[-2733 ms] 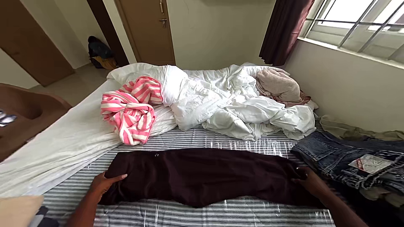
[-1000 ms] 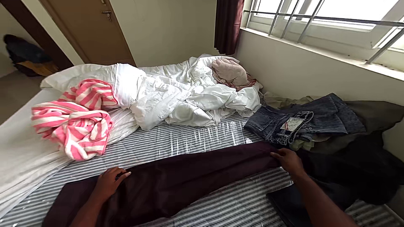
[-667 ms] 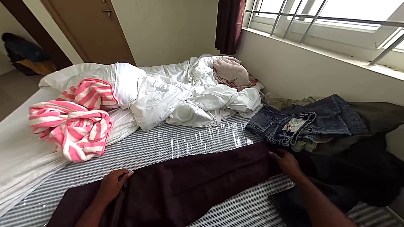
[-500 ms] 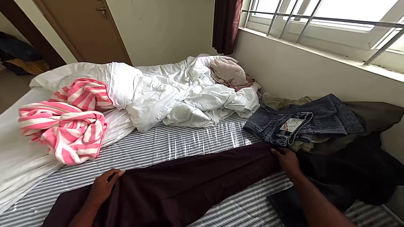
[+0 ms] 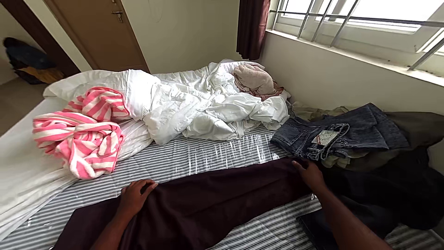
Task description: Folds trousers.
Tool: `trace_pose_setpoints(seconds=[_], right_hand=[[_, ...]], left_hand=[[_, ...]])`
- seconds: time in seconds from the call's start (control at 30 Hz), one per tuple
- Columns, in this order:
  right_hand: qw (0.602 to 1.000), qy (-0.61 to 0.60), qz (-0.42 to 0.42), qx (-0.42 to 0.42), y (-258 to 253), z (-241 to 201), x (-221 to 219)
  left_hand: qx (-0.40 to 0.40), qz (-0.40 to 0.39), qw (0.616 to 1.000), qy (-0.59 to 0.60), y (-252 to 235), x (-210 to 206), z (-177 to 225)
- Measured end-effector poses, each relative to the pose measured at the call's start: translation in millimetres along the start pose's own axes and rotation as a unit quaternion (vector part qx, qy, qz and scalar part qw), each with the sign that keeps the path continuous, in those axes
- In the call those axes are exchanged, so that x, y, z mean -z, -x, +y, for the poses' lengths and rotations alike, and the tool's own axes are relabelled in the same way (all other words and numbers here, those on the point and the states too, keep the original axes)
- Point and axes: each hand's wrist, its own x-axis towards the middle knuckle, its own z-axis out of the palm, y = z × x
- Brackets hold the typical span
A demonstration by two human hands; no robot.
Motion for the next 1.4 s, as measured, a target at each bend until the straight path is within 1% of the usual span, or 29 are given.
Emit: trace_pose_setpoints(seconds=[0.1, 0.17, 0.2, 0.23, 0.3, 0.33, 0.37, 0.43, 0.5, 0.53, 0.6, 0.63, 0.67, 0.73, 0.77, 0.83, 0.87, 0.9, 0.93, 0.97, 1.03, 1.17, 1.27, 1.33, 1.4], right_hand=[[0.996, -0.092, -0.012, 0.000, -5, -3, 0], [0.989, -0.146, -0.026, -0.015, -4, -7, 7], [0.980, -0.194, -0.037, -0.020, -2, -9, 12], [0.969, -0.242, -0.039, -0.024, -2, -8, 15], [0.953, -0.302, -0.007, -0.014, -6, 0, 15], [0.959, -0.284, 0.015, -0.002, -6, 2, 13], [0.974, -0.225, 0.029, 0.012, -6, 4, 12], [0.998, -0.050, 0.045, 0.013, 2, -5, 12], [0.995, 0.072, 0.071, 0.012, 17, -26, 12], [0.989, 0.112, 0.090, 0.027, 26, -35, 12], [0.980, 0.143, 0.104, 0.090, 41, -51, 7], [0.977, 0.144, 0.081, 0.134, 50, -58, 1], [0.971, 0.147, 0.038, 0.184, 57, -63, -10], [0.944, 0.153, -0.092, 0.278, 77, -76, -41], [0.920, 0.159, -0.157, 0.323, 92, -85, -58], [0.858, 0.176, -0.252, 0.411, 124, -100, -90], [0.832, 0.186, -0.286, 0.437, 135, -104, -105], [0.817, 0.199, -0.307, 0.445, 142, -104, -116], [0.812, 0.213, -0.315, 0.444, 144, -102, -125], [0.815, 0.222, -0.298, 0.444, 141, -97, -130], [0.838, 0.229, -0.242, 0.432, 125, -86, -130], [0.874, 0.280, -0.171, 0.358, 68, -59, -103], [0.894, 0.313, -0.125, 0.296, 27, -30, -81], [0.905, 0.317, -0.107, 0.264, 11, -17, -73], [0.910, 0.322, -0.091, 0.246, 5, -11, -71]], left_hand=[[-0.025, -0.065, 0.998, -0.004, -10, -4, 21], [-0.009, -0.106, 0.994, 0.008, -16, -8, 30], [0.003, -0.110, 0.994, 0.028, -18, -9, 31], [0.015, -0.097, 0.994, 0.049, -19, -10, 30], [0.028, -0.037, 0.997, 0.069, -21, -13, 28], [0.029, -0.009, 0.998, 0.063, -20, -15, 29], [0.029, 0.013, 0.998, 0.047, -19, -19, 31], [0.035, 0.048, 0.998, -0.001, -14, -28, 37], [0.040, 0.096, 0.994, -0.046, -7, -35, 48], [0.026, 0.124, 0.990, -0.065, -2, -38, 55], [-0.040, 0.166, 0.981, -0.093, 8, -45, 71], [-0.082, 0.157, 0.979, -0.099, 13, -48, 82], [-0.122, 0.126, 0.980, -0.098, 18, -52, 93], [-0.185, 0.020, 0.979, -0.087, 26, -62, 115], [-0.202, -0.035, 0.975, -0.085, 28, -69, 125], [-0.202, -0.115, 0.969, -0.089, 29, -81, 138], [-0.193, -0.130, 0.968, -0.092, 28, -86, 138], [-0.184, -0.132, 0.969, -0.094, 27, -90, 135], [-0.178, -0.123, 0.971, -0.101, 27, -95, 131], [-0.173, -0.111, 0.972, -0.112, 27, -98, 125], [-0.167, -0.076, 0.973, -0.138, 29, -99, 112], [-0.135, -0.051, 0.976, -0.162, 30, -91, 88], [-0.129, -0.030, 0.977, -0.166, 28, -88, 70], [-0.120, -0.021, 0.978, -0.171, 26, -86, 62], [-0.106, -0.017, 0.979, -0.171, 25, -82, 55]])
